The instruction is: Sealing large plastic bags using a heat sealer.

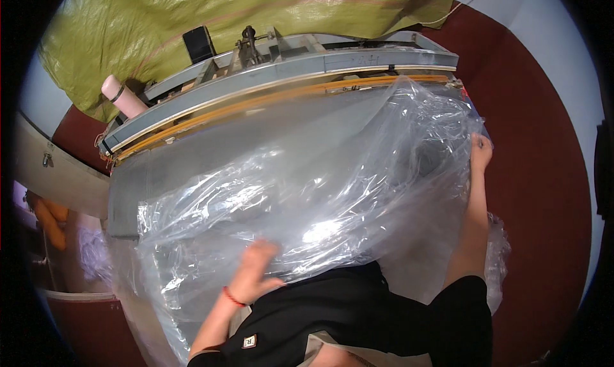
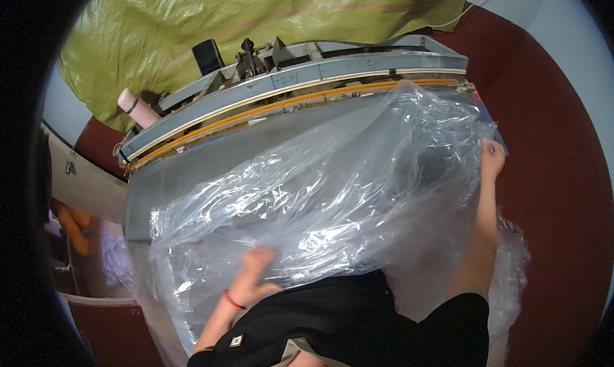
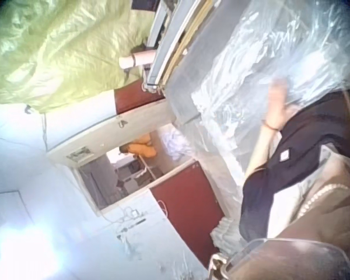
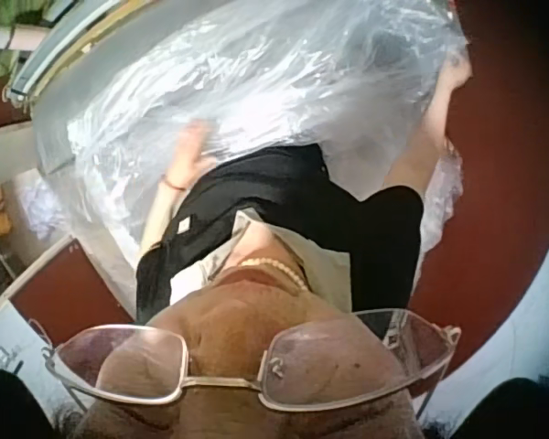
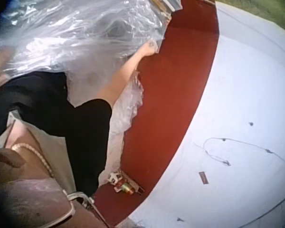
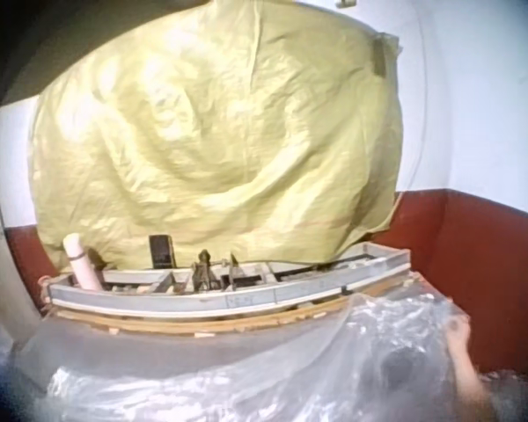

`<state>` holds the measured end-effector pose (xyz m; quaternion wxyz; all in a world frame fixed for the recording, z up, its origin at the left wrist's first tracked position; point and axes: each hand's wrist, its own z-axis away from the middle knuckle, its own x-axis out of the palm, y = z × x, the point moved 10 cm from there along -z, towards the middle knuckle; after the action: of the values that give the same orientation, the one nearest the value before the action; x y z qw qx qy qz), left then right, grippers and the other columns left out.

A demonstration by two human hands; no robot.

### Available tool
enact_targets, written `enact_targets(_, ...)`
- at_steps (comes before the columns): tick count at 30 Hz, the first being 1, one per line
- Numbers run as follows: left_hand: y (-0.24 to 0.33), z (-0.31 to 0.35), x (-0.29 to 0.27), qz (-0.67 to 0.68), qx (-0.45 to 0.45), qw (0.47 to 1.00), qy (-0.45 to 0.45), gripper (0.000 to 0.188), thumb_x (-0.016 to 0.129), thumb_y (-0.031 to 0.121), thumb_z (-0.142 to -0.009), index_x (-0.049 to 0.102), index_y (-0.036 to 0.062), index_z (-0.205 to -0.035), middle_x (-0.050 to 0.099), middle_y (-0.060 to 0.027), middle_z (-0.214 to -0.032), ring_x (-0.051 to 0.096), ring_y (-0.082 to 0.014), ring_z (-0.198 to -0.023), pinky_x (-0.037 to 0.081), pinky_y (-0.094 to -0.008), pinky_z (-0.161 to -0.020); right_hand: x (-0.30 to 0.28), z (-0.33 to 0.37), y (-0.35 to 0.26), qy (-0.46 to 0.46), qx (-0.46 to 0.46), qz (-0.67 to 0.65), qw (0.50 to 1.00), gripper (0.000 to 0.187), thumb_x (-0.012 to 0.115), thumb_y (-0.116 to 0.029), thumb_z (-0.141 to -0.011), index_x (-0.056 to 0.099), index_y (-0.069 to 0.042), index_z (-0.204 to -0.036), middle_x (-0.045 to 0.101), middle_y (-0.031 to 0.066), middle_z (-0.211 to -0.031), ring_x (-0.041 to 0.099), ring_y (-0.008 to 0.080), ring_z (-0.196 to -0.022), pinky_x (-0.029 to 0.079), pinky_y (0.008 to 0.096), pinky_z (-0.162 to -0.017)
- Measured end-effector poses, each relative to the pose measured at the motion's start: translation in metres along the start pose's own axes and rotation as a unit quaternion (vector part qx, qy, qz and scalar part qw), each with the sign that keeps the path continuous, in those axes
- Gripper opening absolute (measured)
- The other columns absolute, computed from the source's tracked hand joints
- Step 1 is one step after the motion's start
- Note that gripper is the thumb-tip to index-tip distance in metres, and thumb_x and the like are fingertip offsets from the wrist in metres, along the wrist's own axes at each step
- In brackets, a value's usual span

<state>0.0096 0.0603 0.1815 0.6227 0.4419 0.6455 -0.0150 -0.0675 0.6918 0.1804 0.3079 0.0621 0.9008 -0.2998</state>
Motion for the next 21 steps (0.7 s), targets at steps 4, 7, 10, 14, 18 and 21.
enact_targets(4, -0.025, 0.012, 0.071, 0.202, -0.068, 0.953, -0.214, 0.016, 0.056, 0.014, -0.078, 0.058, 0.0041, -0.091, 0.058, -0.0101, -0.077, 0.057, -0.0206, -0.074, 0.045, -0.0302, -0.064, 0.014, -0.014, -0.048, -0.020, 0.014, -0.203, 0.979, 0.020, 0.056, -0.019, -0.079, 0.058, 0.000, -0.086, 0.058, 0.0048, -0.073, 0.054, 0.0136, -0.067, 0.042, 0.0249, -0.062)
enact_targets(7, -0.092, 0.034, 0.007, 0.418, -0.316, 0.845, -0.106, 0.014, 0.052, 0.018, -0.082, 0.059, 0.0060, -0.083, 0.056, -0.0022, -0.070, 0.053, -0.0094, -0.067, 0.042, -0.0234, -0.055, 0.019, -0.018, -0.129, -0.106, 0.060, -0.350, 0.929, 0.020, 0.051, -0.020, -0.084, 0.057, -0.001, -0.085, 0.056, 0.0021, -0.073, 0.052, 0.0078, -0.063, 0.040, 0.0203, -0.053)
enact_targets(10, -0.195, 0.056, -0.154, 0.365, -0.331, 0.812, 0.314, 0.019, 0.044, 0.026, -0.086, 0.053, 0.0121, -0.076, 0.050, 0.0023, -0.072, 0.049, -0.0084, -0.067, 0.039, -0.0233, -0.058, 0.024, -0.012, -0.227, -0.248, 0.006, -0.429, 0.869, 0.020, 0.047, -0.019, -0.086, 0.057, -0.001, -0.087, 0.055, 0.0003, -0.074, 0.051, 0.0068, -0.062, 0.040, 0.0197, -0.054)
enact_targets(14, -0.348, 0.271, -0.340, -0.140, -0.357, 0.699, 0.604, 0.027, 0.047, 0.011, -0.081, 0.052, -0.0012, -0.105, 0.053, -0.0099, -0.105, 0.049, -0.0176, -0.097, 0.036, -0.0271, -0.087, -0.006, 0.033, -0.397, -0.373, -0.200, -0.418, 0.803, 0.022, 0.045, -0.019, -0.087, 0.057, 0.000, -0.085, 0.056, 0.0002, -0.073, 0.050, 0.0074, -0.069, 0.039, 0.0213, -0.067)
enact_targets(18, -0.152, 0.056, -0.315, 0.044, -0.148, 0.793, 0.589, 0.030, 0.047, 0.010, -0.081, 0.050, 0.0011, -0.110, 0.051, -0.0098, -0.109, 0.046, -0.0167, -0.103, 0.034, -0.0282, -0.090, -0.029, 0.050, -0.438, -0.371, -0.237, -0.414, 0.797, 0.024, 0.045, -0.019, -0.088, 0.057, 0.002, -0.088, 0.056, 0.0027, -0.077, 0.051, 0.0090, -0.074, 0.039, 0.0223, -0.071)
enact_targets(21, -0.018, -0.076, -0.257, 0.042, 0.000, 0.928, 0.370, 0.038, 0.053, 0.011, -0.077, 0.048, 0.0039, -0.114, 0.049, -0.0086, -0.115, 0.042, -0.0218, -0.110, 0.029, -0.0320, -0.095, -0.036, 0.057, -0.450, -0.385, -0.224, -0.440, 0.780, 0.024, 0.046, -0.018, -0.087, 0.057, 0.003, -0.088, 0.057, 0.0036, -0.078, 0.052, 0.0097, -0.075, 0.040, 0.0225, -0.071)
